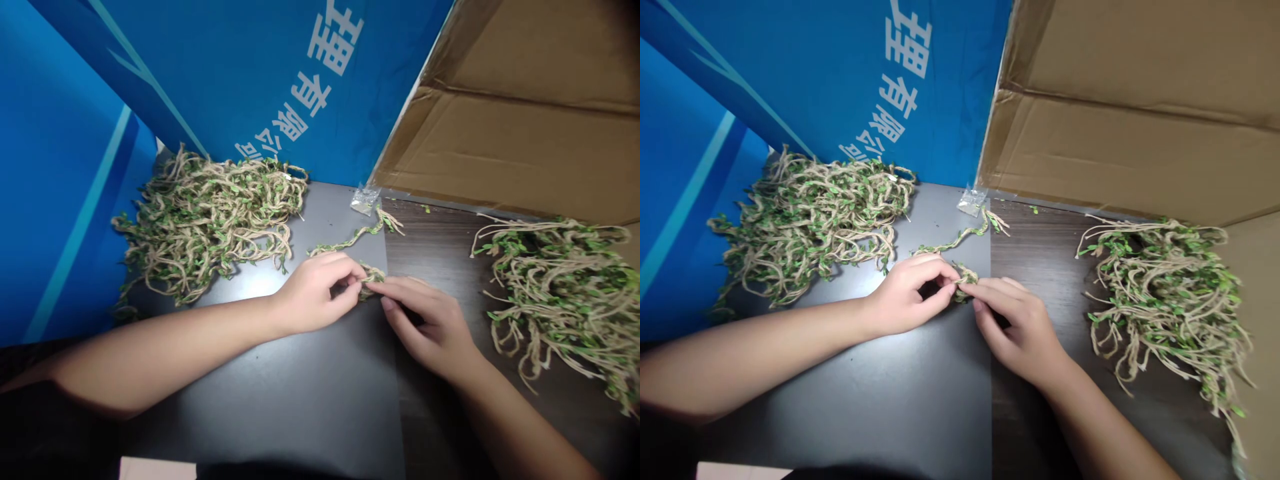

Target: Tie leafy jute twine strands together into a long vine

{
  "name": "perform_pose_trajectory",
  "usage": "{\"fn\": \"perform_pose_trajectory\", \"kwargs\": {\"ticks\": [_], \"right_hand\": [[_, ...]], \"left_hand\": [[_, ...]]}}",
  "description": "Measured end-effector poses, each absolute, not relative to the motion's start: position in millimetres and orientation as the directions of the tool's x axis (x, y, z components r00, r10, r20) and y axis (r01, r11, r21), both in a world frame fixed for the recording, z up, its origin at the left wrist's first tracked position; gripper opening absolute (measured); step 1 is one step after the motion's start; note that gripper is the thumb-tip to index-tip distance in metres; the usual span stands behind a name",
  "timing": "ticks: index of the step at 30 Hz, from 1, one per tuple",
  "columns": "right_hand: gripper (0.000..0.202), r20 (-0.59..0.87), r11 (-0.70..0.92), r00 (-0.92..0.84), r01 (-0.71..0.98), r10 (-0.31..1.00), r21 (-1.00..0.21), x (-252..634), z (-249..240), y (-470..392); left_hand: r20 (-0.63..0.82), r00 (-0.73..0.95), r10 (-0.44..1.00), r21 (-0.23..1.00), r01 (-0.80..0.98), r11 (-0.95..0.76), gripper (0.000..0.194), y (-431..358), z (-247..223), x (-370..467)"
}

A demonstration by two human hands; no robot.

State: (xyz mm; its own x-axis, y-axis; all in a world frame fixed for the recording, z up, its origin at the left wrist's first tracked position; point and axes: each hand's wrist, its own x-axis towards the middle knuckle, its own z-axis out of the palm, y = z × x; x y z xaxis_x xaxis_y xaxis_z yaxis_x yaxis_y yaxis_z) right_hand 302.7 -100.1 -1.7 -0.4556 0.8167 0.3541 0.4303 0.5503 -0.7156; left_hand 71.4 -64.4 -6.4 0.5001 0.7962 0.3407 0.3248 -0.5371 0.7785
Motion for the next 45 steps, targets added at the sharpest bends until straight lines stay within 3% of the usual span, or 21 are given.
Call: {"fn": "perform_pose_trajectory", "kwargs": {"ticks": [4,8,11,14,25,29,33,35,37,40,42,45], "right_hand": [[0.034,0.261,0.385,-0.337,0.381,0.905,-0.841,307.3,-1.2,-101.8],[0.022,0.056,0.073,-0.2,0.081,0.978,-0.994,310.5,-7.8,-102.9],[0.021,-0.031,-0.062,-0.151,-0.206,0.988,-0.976,309.0,-9.4,-101.9],[0.017,-0.063,-0.104,-0.124,-0.363,0.99,-0.926,309.1,-5.7,-99.5],[0.016,-0.089,-0.077,0.014,-0.383,0.996,-0.92,317.1,1.9,-96.2],[0.013,-0.079,-0.086,-0.034,-0.369,0.996,-0.926,315.5,6.9,-95.0],[0.014,-0.099,-0.116,-0.075,-0.276,0.992,-0.954,319.7,5.2,-95.7],[0.018,-0.083,-0.083,-0.009,-0.097,0.997,-0.992,322.7,2.4,-97.6],[0.021,0.012,-0.003,0.073,0.205,0.997,-0.979,324.6,0.4,-99.9],[0.018,0.277,0.199,0.037,0.607,0.96,-0.769,324.4,0.4,-101.9],[0.018,0.403,0.314,-0.05,0.718,0.914,-0.622,323.0,1.3,-101.2],[0.019,0.482,0.369,-0.108,0.79,0.87,-0.489,321.6,1.2,-98.2]], "left_hand": [[0.318,0.485,0.815,0.777,0.358,-0.517,0.006,-64.5,-8.2,72.0],[0.339,0.498,0.798,0.748,0.372,-0.55,0.007,-64.1,-9.2,72.9],[0.337,0.507,0.794,0.729,0.393,-0.56,0.008,-63.4,-9.0,73.0],[0.327,0.513,0.793,0.717,0.413,-0.562,0.009,-63.0,-9.1,72.7],[0.317,0.416,0.852,0.781,0.395,-0.484,0.013,-62.0,-10.3,71.8],[0.313,0.381,0.87,0.801,0.386,-0.457,0.012,-62.4,-10.3,70.5],[0.299,0.307,0.904,0.837,0.37,-0.402,0.011,-62.2,-9.3,69.5],[0.285,0.261,0.922,0.868,0.337,-0.364,0.009,-62.2,-9.3,69.2],[0.261,0.226,0.938,0.899,0.297,-0.322,0.009,-62.6,-9.9,68.8],[0.235,0.199,0.951,0.931,0.236,-0.279,0.012,-63.7,-10.6,68.1],[0.256,0.193,0.947,0.932,0.211,-0.295,0.013,-64.0,-9.7,67.7],[0.352,0.208,0.913,0.895,0.212,-0.393,0.016,-63.0,-5.9,67.6]]}}
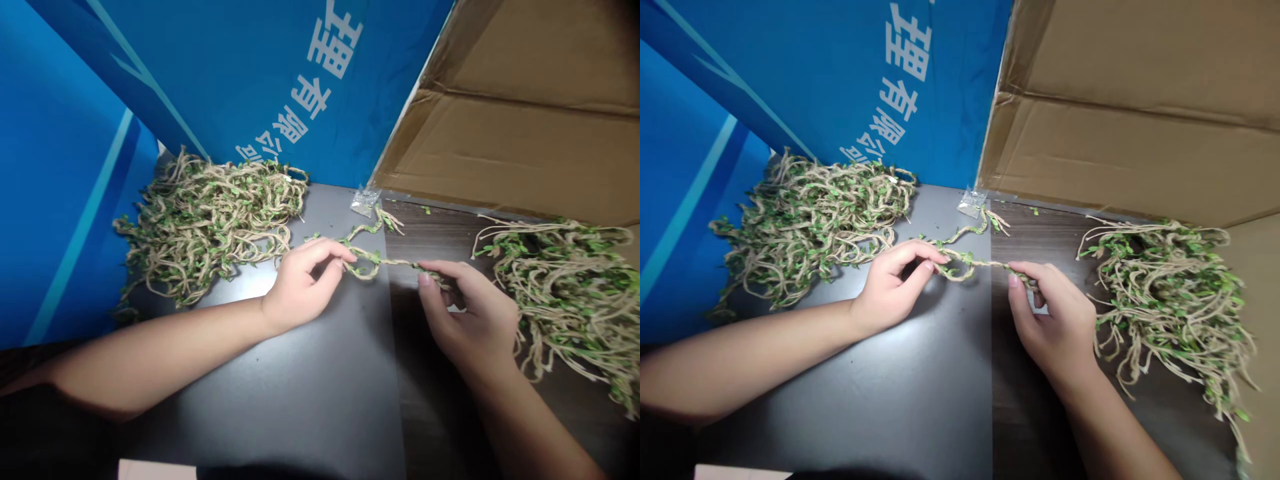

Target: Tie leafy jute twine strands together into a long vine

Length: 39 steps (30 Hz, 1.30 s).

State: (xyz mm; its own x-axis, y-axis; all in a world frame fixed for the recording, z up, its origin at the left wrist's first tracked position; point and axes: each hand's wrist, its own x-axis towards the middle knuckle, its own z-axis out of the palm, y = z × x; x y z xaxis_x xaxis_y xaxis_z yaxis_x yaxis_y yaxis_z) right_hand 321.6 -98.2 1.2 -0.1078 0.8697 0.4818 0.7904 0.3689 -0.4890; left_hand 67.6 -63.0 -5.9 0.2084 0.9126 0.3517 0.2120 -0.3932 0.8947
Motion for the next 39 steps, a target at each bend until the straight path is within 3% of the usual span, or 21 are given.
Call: {"fn": "perform_pose_trajectory", "kwargs": {"ticks": [5,10,21,26,32,35,39], "right_hand": [[0.019,0.512,0.391,-0.163,0.841,0.843,-0.375,323.7,-1.2,-94.2],[0.021,0.494,0.408,-0.18,0.818,0.851,-0.405,324.8,-1.1,-94.9],[0.031,0.489,0.455,-0.222,0.779,0.844,-0.432,320.3,-2.1,-96.2],[0.04,0.467,0.479,-0.268,0.767,0.843,-0.426,318.5,-3.0,-98.1],[0.05,0.439,0.559,-0.367,0.675,0.82,-0.482,303.9,-12.1,-100.4],[0.054,0.42,0.602,-0.434,0.625,0.797,-0.496,294.7,-17.2,-100.0],[0.056,0.403,0.611,-0.46,0.568,0.791,-0.552,288.1,-17.3,-98.8]], "left_hand": [[0.466,0.211,0.859,0.831,0.228,-0.507,0.015,-60.5,-1.9,68.5],[0.499,0.222,0.838,0.8,0.255,-0.544,0.025,-61.8,-5.3,67.4],[0.392,0.242,0.887,0.773,0.437,-0.461,0.011,-61.7,-3.0,67.6],[0.37,0.265,0.891,0.824,0.35,-0.446,0.013,-65.3,-7.5,66.9],[0.418,0.492,0.764,0.794,0.211,-0.57,0.009,-68.4,-7.3,69.0],[0.335,0.576,0.746,0.788,0.262,-0.557,0.009,-67.8,-6.6,70.4],[0.286,0.501,0.817,0.8,0.344,-0.491,0.009,-66.2,-6.6,71.7]]}}
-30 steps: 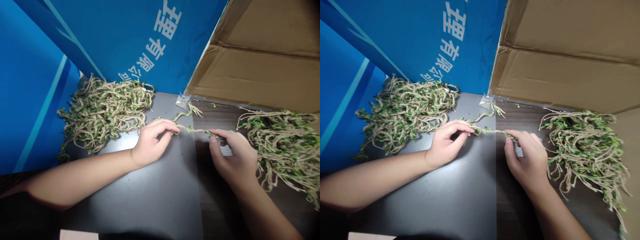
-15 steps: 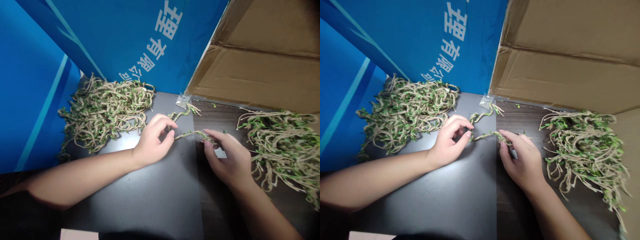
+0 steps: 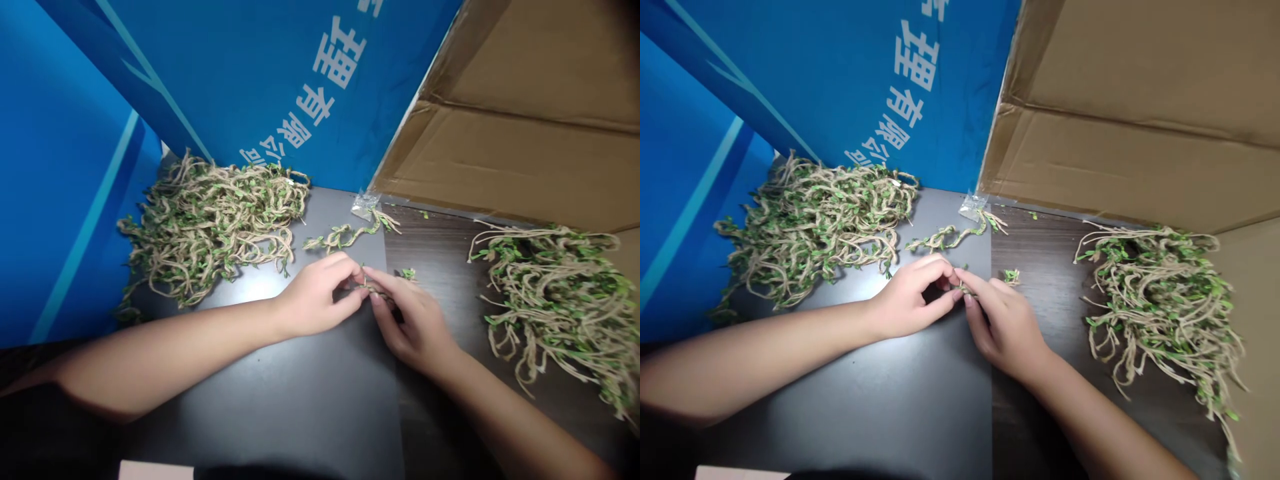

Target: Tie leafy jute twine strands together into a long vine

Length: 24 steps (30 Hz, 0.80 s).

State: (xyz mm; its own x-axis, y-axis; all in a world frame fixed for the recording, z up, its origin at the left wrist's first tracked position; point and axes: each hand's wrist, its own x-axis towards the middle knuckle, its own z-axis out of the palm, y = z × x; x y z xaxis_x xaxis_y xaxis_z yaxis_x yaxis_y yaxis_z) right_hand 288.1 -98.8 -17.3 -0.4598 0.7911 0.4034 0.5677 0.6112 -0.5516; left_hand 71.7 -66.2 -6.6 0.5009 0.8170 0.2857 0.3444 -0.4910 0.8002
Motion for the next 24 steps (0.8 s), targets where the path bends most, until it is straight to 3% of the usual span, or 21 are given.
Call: {"fn": "perform_pose_trajectory", "kwargs": {"ticks": [7,13,24], "right_hand": [[0.045,0.392,0.596,-0.457,0.506,0.798,-0.624,282.6,-12.1,-86.5],[0.023,0.481,0.666,-0.463,0.558,0.744,-0.494,282.6,-21.4,-80.3],[0.022,0.508,0.738,-0.539,0.543,0.672,-0.399,290.6,-19.9,-74.9]], "left_hand": [[0.249,0.444,0.86,0.823,0.372,-0.43,0.005,-64.9,-6.2,70.4],[0.247,0.458,0.854,0.825,0.363,-0.433,0.009,-63.3,-7.1,69.3],[0.229,0.461,0.857,0.824,0.377,-0.423,0.008,-62.6,-6.4,70.6]]}}
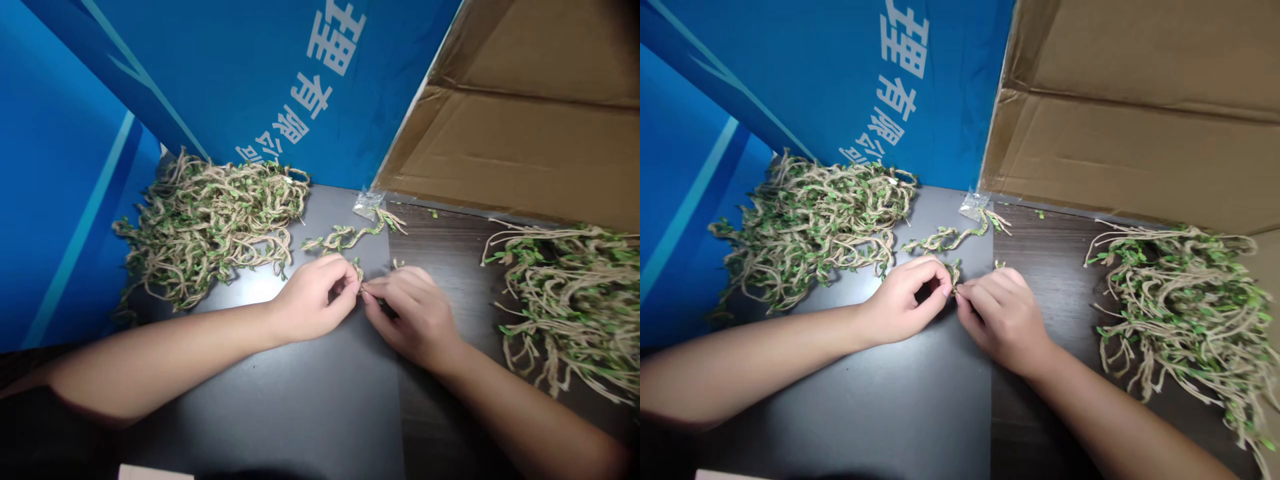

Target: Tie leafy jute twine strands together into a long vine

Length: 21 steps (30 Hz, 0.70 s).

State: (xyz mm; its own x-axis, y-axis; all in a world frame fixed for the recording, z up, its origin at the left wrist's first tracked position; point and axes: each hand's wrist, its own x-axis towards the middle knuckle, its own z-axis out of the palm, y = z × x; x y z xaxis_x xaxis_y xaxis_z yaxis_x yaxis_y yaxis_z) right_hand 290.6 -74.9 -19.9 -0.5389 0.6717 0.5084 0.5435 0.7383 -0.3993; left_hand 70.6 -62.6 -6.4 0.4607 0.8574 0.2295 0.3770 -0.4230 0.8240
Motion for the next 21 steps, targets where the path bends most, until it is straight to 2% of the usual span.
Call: {"fn": "perform_pose_trajectory", "kwargs": {"ticks": [6,14,17,21], "right_hand": [[0.02,0.506,0.737,-0.537,0.531,0.675,-0.418,291.0,-19.3,-76.2],[0.015,0.454,0.691,-0.522,0.507,0.722,-0.515,292.5,-19.4,-75.5],[0.012,0.444,0.684,-0.522,0.522,0.728,-0.509,290.8,-18.9,-75.4],[0.016,0.498,0.689,-0.479,0.548,0.723,-0.475,289.1,-18.8,-76.1]], "left_hand": [[0.209,0.493,0.845,0.838,0.356,-0.415,0.008,-61.8,-4.4,71.1],[0.237,0.518,0.822,0.803,0.372,-0.466,0.007,-63.5,-3.5,71.4],[0.238,0.504,0.83,0.799,0.384,-0.462,0.008,-63.7,-4.8,71.6],[0.252,0.494,0.832,0.786,0.396,-0.474,0.008,-64.2,-5.0,71.9]]}}
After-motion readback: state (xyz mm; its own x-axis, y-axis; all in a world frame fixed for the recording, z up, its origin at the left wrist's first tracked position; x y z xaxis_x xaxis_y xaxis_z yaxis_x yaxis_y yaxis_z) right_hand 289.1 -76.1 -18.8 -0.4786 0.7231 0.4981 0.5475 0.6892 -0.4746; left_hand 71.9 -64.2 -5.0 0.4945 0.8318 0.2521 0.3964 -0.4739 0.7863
